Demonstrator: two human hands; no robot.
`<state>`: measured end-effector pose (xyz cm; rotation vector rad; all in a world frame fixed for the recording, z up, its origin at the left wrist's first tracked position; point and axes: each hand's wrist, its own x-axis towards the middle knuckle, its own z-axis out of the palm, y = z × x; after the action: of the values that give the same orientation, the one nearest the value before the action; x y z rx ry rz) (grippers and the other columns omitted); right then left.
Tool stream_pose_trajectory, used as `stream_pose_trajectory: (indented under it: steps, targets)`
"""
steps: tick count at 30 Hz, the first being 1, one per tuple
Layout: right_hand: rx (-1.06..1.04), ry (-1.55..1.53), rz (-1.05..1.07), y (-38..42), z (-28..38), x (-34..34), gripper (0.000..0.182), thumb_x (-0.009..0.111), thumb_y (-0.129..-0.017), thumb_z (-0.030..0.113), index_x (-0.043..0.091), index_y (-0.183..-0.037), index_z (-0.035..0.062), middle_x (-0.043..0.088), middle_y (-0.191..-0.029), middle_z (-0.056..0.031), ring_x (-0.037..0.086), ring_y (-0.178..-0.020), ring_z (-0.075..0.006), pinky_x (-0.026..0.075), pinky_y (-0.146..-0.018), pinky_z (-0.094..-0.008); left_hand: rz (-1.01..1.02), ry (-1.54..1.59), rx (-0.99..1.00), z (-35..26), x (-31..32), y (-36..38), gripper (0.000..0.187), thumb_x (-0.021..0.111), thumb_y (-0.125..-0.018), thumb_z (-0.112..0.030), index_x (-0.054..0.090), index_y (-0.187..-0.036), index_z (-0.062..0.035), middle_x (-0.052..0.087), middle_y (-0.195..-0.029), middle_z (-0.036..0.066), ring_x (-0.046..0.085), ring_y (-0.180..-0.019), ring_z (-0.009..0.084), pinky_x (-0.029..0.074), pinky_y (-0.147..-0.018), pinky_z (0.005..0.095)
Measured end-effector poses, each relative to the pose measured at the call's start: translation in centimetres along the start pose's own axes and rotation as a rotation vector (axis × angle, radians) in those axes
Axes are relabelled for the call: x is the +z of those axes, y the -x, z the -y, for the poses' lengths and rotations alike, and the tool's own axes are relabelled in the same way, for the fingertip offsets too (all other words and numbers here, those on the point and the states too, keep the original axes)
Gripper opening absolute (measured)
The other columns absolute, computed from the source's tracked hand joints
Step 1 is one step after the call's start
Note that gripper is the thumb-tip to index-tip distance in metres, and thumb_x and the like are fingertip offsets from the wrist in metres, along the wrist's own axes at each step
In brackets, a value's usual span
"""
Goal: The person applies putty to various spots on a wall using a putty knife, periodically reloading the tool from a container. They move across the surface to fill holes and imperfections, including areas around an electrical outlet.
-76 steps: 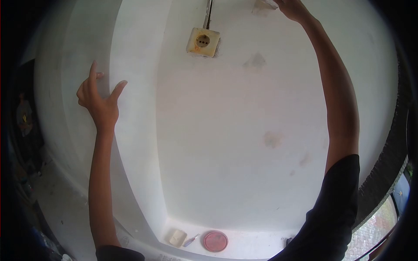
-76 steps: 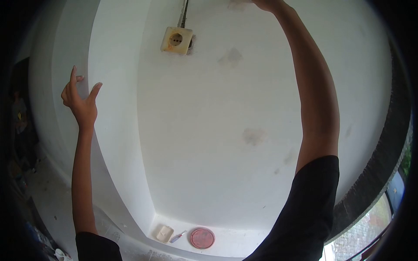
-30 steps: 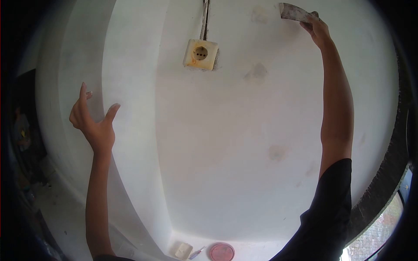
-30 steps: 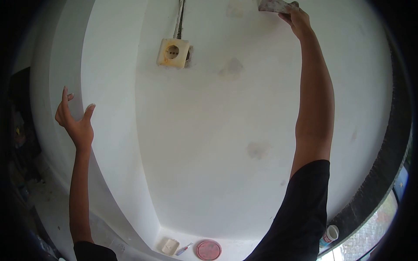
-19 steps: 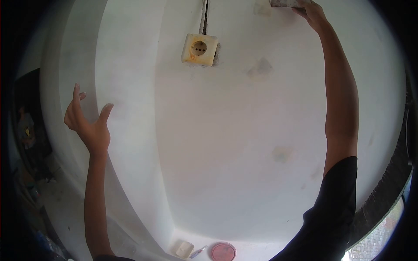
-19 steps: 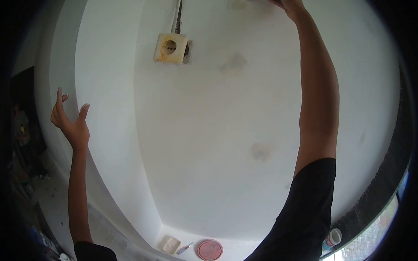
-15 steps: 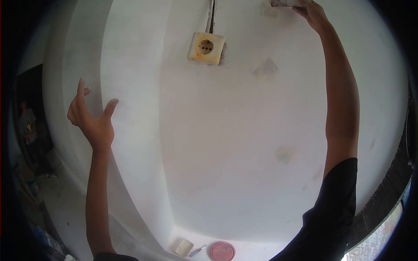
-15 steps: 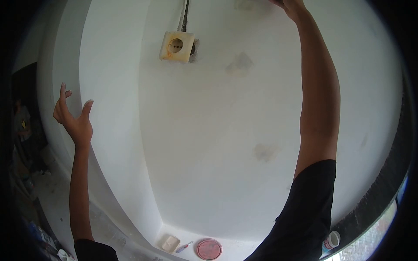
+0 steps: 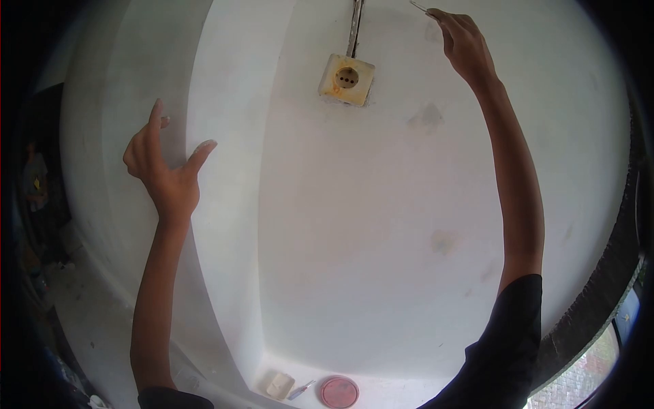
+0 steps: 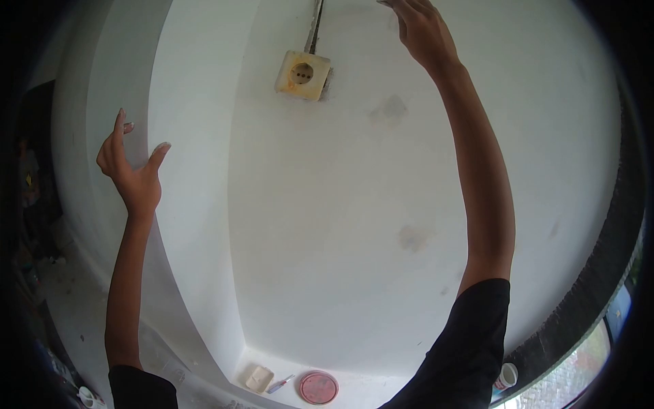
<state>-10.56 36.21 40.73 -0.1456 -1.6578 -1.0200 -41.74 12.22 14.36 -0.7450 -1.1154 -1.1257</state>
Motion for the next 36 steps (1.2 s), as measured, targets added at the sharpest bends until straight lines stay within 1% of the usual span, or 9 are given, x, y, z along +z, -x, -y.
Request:
stream_pose_trajectory:
  steps: [2, 3, 8, 13, 15, 31, 33, 34, 36]
  targets:
    - [-0.317, 0.182, -0.193, 0.7, -0.5, 1.3, 0.035, 0.055, -0.088, 0.000, 0.060, -0.120, 0.0119, 0.067, -0.105, -0.0073, 0.060, -0.103, -0.0253, 0.052, -0.079, -0.0392, -0.009, 0.013, 0.010, 0.0, 0.0, 0.0, 0.082, 0.083, -0.069, -0.024, 0.042, -0.139, -0.0125, 0.056, -0.114, 0.005, 0.037, -0.113, 0.0240, 0.024, -0.099, 0.0434]
    - [-0.320, 0.184, -0.191, 1.2, -0.6, 1.8, 0.035, 0.055, -0.088, 0.000, 0.060, -0.120, 0.0119, 0.067, -0.105, -0.0073, 0.060, -0.103, -0.0253, 0.052, -0.079, -0.0392, -0.024, 0.020, 0.022, 0.0, 0.0, -0.1, 0.081, 0.083, -0.069, -0.031, 0.044, -0.137, -0.0118, 0.057, -0.113, 0.004, 0.038, -0.111, 0.0228, 0.023, -0.098, 0.0423]
    - [-0.221, 0.400, -0.198, 3.3, -1.4, 3.0, 0.040, 0.055, -0.087, -0.002, 0.057, -0.124, 0.0095, 0.065, -0.116, -0.0083, 0.060, -0.105, -0.0252, 0.048, -0.089, -0.0392, -0.020, 0.064, -0.004, 0.1, -0.1, -0.1, 0.081, 0.084, -0.068, -0.029, 0.045, -0.137, -0.0122, 0.056, -0.114, 0.003, 0.038, -0.111, 0.0226, 0.023, -0.098, 0.0416]
    - [-0.227, 0.348, -0.196, 5.0, -1.7, 4.6, 0.036, 0.054, -0.084, -0.004, 0.057, -0.118, 0.0050, 0.065, -0.115, -0.0116, 0.060, -0.108, -0.0249, 0.047, -0.090, -0.0391, 0.034, 0.084, 0.016, -0.1, -0.5, -0.3, 0.080, 0.083, -0.071, -0.020, 0.042, -0.139, -0.0117, 0.055, -0.115, 0.006, 0.034, -0.114, 0.0247, 0.025, -0.099, 0.0427]
    - [-0.213, 0.341, -0.195, 5.0, -1.6, 5.0, 0.035, 0.054, -0.083, -0.005, 0.057, -0.117, 0.0046, 0.065, -0.114, -0.0118, 0.060, -0.108, -0.0248, 0.047, -0.090, -0.0390, -0.004, 0.090, -0.004, 0.2, -0.1, -0.1, 0.080, 0.083, -0.068, -0.032, 0.046, -0.136, -0.0118, 0.056, -0.114, 0.003, 0.038, -0.111, 0.0223, 0.023, -0.098, 0.0414]
    - [-0.262, 0.265, -0.185, 2.5, -2.1, 1.5, 0.035, 0.053, -0.085, -0.006, 0.059, -0.117, 0.0055, 0.068, -0.105, -0.0079, 0.063, -0.100, -0.0279, 0.047, -0.090, -0.0389, -0.017, 0.103, -0.009, -0.2, -0.6, -0.2, 0.080, 0.083, -0.068, -0.033, 0.046, -0.136, -0.0124, 0.056, -0.110, 0.001, 0.039, -0.110, 0.0217, 0.023, -0.098, 0.0419]
    - [-0.170, 0.246, -0.002, 4.1, -2.3, 3.6, 0.034, 0.052, -0.085, -0.006, 0.060, -0.117, 0.0048, 0.067, -0.109, -0.0083, 0.061, -0.104, -0.0279, 0.046, -0.093, -0.0386, 0.015, 0.070, -0.015, -0.3, -0.7, -0.3, 0.080, 0.083, -0.070, -0.023, 0.043, -0.138, -0.0120, 0.055, -0.113, 0.005, 0.036, -0.113, 0.0243, 0.024, -0.099, 0.0434]
    - [-0.226, 0.303, -0.032, 5.4, -1.6, 4.4, 0.033, 0.051, -0.083, -0.007, 0.060, -0.113, 0.0033, 0.067, -0.105, -0.0124, 0.061, -0.104, -0.0273, 0.047, -0.092, -0.0384, 0.016, 0.073, -0.013, -0.3, -0.7, -0.2, 0.080, 0.083, -0.070, -0.023, 0.043, -0.138, -0.0120, 0.055, -0.113, 0.005, 0.036, -0.113, 0.0243, 0.024, -0.099, 0.0434]
    - [-0.194, 0.264, 0.013, 6.6, -1.0, 4.4, 0.033, 0.051, -0.085, -0.006, 0.060, -0.115, 0.0040, 0.066, -0.110, -0.0114, 0.060, -0.107, -0.0267, 0.046, -0.095, -0.0385, 0.008, 0.077, -0.011, -0.1, -0.6, -0.1, 0.079, 0.083, -0.070, -0.024, 0.044, -0.138, -0.0121, 0.056, -0.113, 0.005, 0.037, -0.113, 0.0243, 0.024, -0.099, 0.0432]
